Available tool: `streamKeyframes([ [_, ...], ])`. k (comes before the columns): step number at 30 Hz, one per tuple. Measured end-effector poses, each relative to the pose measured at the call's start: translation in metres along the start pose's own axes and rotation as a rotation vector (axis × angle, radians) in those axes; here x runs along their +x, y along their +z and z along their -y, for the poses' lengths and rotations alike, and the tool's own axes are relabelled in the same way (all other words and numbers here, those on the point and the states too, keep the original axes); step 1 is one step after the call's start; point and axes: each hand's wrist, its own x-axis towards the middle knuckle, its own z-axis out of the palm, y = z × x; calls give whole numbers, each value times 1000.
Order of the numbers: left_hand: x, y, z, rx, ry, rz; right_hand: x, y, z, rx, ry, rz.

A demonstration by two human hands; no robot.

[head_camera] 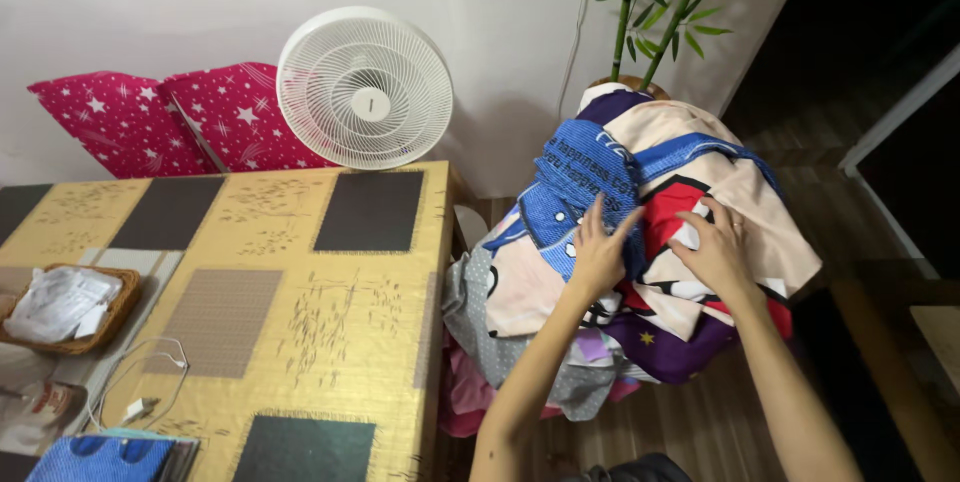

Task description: The person folds multiple towels on a dining table, smoothing and aligning edges before stacking them. They handle a blue Hello Kitty towel and a cream towel with red hearts, folding each into neat rectangles and placing them in a growing stack.

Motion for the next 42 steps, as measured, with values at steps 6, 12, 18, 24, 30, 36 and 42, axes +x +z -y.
streamKeyframes([
  [6,33,30,4,300,179,44,-6,-2,-14,-86,1,89],
  [12,81,37,33,349,100,334,19,-3,21,140,-66,90],
  [18,127,-52,36,191,71,-65,47,7,58,368,-71,14],
  [24,141,-186,14,-18,-12,-644,63,24,77,646,-225,128],
  [30,121,-251,21,149,-209,-599,52,26,131,1629,-267,520],
  [36,83,-213,93,167,-333,-212,64,49,181,1245,4,282],
  [42,21,-169,137,-544,-676,54,60,87,203,1149,-178,238],
])
